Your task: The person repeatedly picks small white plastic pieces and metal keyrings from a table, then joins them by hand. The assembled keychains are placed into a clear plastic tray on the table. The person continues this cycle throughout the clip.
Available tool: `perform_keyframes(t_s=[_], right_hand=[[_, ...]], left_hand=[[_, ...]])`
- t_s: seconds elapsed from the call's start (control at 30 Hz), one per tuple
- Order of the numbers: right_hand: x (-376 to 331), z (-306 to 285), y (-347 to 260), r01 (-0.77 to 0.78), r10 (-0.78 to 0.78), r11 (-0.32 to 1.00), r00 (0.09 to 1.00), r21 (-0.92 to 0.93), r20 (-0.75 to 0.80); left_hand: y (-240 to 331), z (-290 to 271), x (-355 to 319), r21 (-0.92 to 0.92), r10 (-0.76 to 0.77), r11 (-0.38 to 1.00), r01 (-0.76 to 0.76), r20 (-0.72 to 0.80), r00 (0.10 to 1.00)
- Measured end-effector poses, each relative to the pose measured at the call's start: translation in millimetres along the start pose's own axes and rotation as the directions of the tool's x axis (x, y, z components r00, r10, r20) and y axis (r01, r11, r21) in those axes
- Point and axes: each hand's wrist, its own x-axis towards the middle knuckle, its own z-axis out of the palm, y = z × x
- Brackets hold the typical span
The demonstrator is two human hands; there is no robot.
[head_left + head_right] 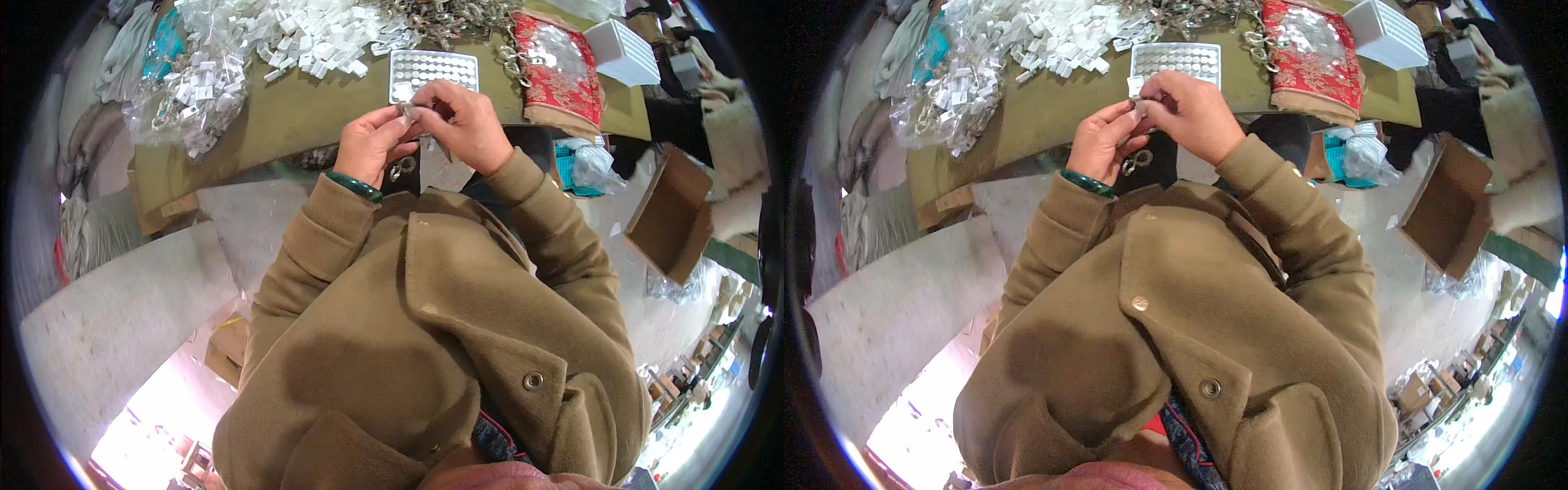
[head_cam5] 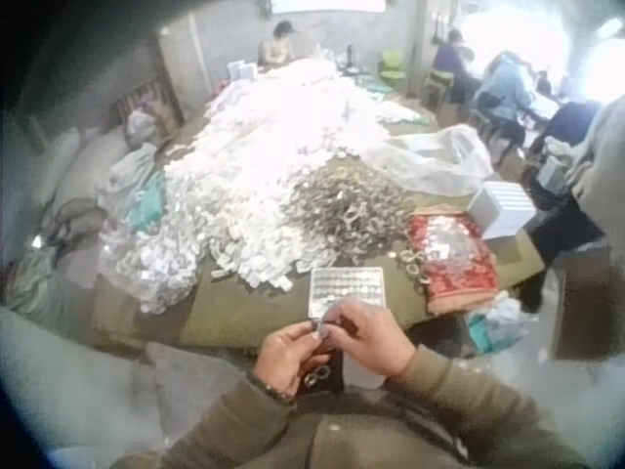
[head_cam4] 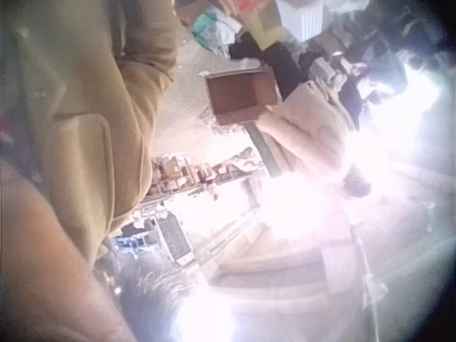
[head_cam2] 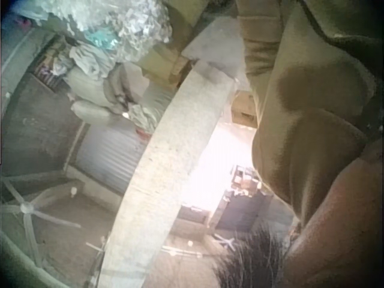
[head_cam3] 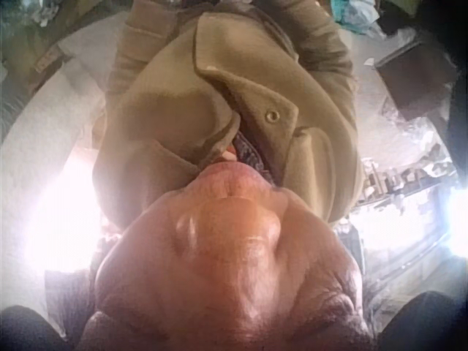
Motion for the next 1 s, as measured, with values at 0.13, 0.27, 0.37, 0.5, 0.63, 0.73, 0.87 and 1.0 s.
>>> perform_keyframes(t_s=[0.13,0.27,0.37,0.5,0.63,0.73,0.87,1.0], right_hand=[[1,9,4,0.036,-0.048,0.952,0.998,-0.305,-0.034],[3,8,0,0.081,-0.088,0.977,0.996,-0.197,-0.025],[8,4,-3,-0.015,0.015,0.999,1.0,-0.034,0.013],[6,7,0,0.081,-0.081,0.983,0.997,-0.163,0.011],[3,21,4,0.135,-0.142,0.975,0.989,-0.177,-0.028],[6,22,12,0.051,-0.056,0.997,0.995,-0.06,-0.083],[11,21,27,-0.011,-0.025,0.973,0.988,-0.233,-0.151],[12,26,40,0.099,-0.139,0.862,0.989,-0.497,-0.045]], left_hand=[[-1,3,-1,0.052,0.01,0.999,-0.007,-0.057,0.998],[6,5,0,0.091,-0.009,0.996,0.018,-0.105,0.994],[6,4,-2,0.04,0.014,0.999,-0.011,-0.068,0.998],[-1,-3,0,-0.073,-0.002,0.997,-0.005,-0.093,0.996],[-8,-8,6,-0.087,0.007,0.996,-0.021,-0.155,0.988],[-5,-13,9,-0.142,0.017,0.989,-0.041,-0.166,0.986],[0,-20,9,-0.053,0.045,0.997,-0.055,-0.175,0.984],[-3,-22,11,-0.025,0.047,0.998,-0.052,-0.178,0.983]])
